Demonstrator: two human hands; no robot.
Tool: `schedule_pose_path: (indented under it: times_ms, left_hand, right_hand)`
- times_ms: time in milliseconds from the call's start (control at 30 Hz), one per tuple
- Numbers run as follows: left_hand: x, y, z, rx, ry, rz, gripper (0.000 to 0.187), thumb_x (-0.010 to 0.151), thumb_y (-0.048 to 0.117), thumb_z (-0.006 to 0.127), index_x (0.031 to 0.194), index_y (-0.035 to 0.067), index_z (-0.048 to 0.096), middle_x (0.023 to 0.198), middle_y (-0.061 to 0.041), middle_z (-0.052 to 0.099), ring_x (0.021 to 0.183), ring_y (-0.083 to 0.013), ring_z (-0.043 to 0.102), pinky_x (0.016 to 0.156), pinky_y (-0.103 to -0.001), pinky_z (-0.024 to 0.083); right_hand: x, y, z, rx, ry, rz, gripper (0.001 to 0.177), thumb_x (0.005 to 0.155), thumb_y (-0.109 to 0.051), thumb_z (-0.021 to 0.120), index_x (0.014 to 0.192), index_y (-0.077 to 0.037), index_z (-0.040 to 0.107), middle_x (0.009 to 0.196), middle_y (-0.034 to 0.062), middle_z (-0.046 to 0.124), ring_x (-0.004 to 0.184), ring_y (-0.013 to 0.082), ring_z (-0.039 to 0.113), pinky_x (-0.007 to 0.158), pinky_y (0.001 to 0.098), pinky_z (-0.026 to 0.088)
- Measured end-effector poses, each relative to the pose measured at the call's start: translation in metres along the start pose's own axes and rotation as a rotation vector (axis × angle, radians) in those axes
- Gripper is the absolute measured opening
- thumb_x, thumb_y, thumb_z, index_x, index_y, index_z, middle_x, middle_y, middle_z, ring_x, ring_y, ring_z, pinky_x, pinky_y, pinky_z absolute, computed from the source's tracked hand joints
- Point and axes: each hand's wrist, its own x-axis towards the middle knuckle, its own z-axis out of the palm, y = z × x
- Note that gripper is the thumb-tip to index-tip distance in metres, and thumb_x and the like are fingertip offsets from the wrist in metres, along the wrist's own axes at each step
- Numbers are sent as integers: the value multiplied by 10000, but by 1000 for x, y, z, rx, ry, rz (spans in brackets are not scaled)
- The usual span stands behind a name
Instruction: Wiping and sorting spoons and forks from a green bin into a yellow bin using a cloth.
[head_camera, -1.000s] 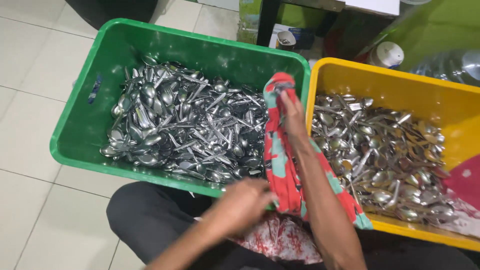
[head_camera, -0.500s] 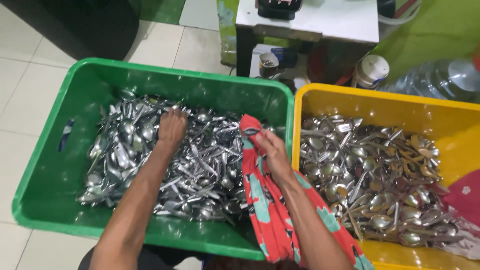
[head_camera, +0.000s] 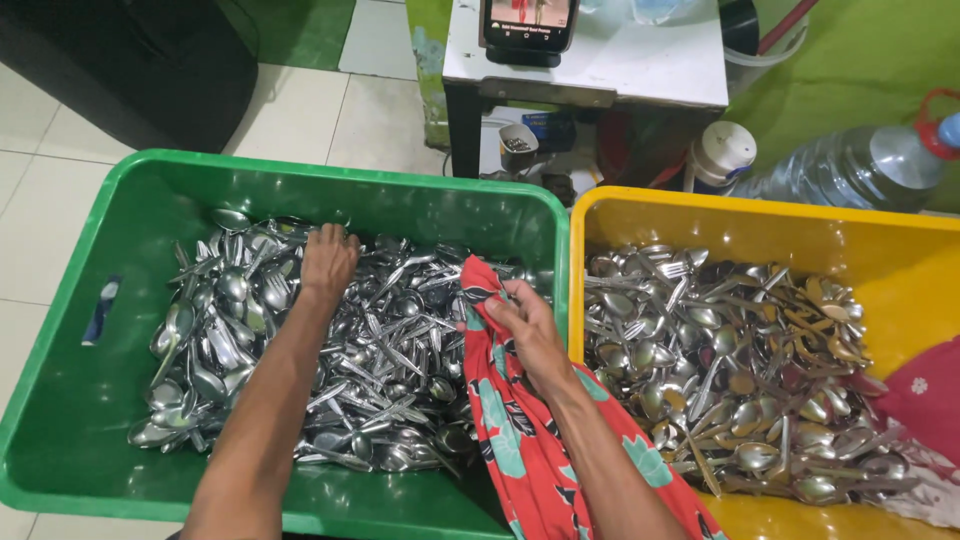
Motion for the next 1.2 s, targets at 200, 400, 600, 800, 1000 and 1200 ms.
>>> schedule_pose_path:
  times_ms: [200, 400, 600, 800, 1000, 1200]
  left_hand:
    - [-21, 0, -98, 45, -79, 100, 148, 948, 132, 435, 1016, 173, 561, 813, -35, 740, 856, -233, 670, 900, -459, 351]
    - [-86, 4, -241, -281, -194, -135, 308, 982, 65, 398, 1245, -9, 540, 826, -156, 775, 800, -319, 771, 912, -494, 469]
    - [-145, 21, -337, -1252, -164, -427, 261, 1018, 157, 462, 1112, -2, 647, 946, -286, 743, 984, -526, 676, 844, -583, 491]
    - [-159, 38, -344, -1498, -116, -451, 267, 1026, 152, 467, 1077, 19, 693, 1030, -208, 761, 1026, -427, 709, 912, -524, 509]
    - [-166, 55, -344, -1506, -88, -395, 281, 1050, 107, 436, 1070, -2, 694, 934, -223, 746, 912, -400, 731, 905, -514, 524]
    - [-172, 71, -336, -1438, -80, -317, 279, 1088, 136, 412, 1046, 22, 663, 617, -105, 667, 507, -200, 610, 637, -345, 524]
  right_hand:
    - [-1, 1, -3, -66, -18, -49, 365, 887, -162, 732, 1216, -13, 679, 1035, 123, 729, 1006, 179, 658, 943, 365, 523]
    - [-8, -7, 3, -187, -15, -113, 317, 900, -189, 713, 1192, -68, 727, 1054, 117, 729, 1055, 184, 625, 1001, 401, 493]
    - [0, 28, -8, -336, 23, -259, 298, 1077, -269, 511, 1104, -90, 748, 1013, 96, 713, 1028, 174, 587, 1013, 413, 470]
    - [-28, -2, 15, -648, 33, -591, 184, 1003, -181, 622, 1127, -89, 720, 1032, 160, 724, 1017, 351, 691, 925, 437, 522]
    - [-22, 18, 28, -921, -14, -840, 143, 974, -90, 653, 1092, -39, 717, 974, 116, 611, 857, 295, 679, 760, 392, 583]
    - [-24, 21, 35, -1249, -38, -885, 67, 943, -157, 691, 967, -107, 655, 907, 46, 549, 684, 238, 680, 527, 381, 599]
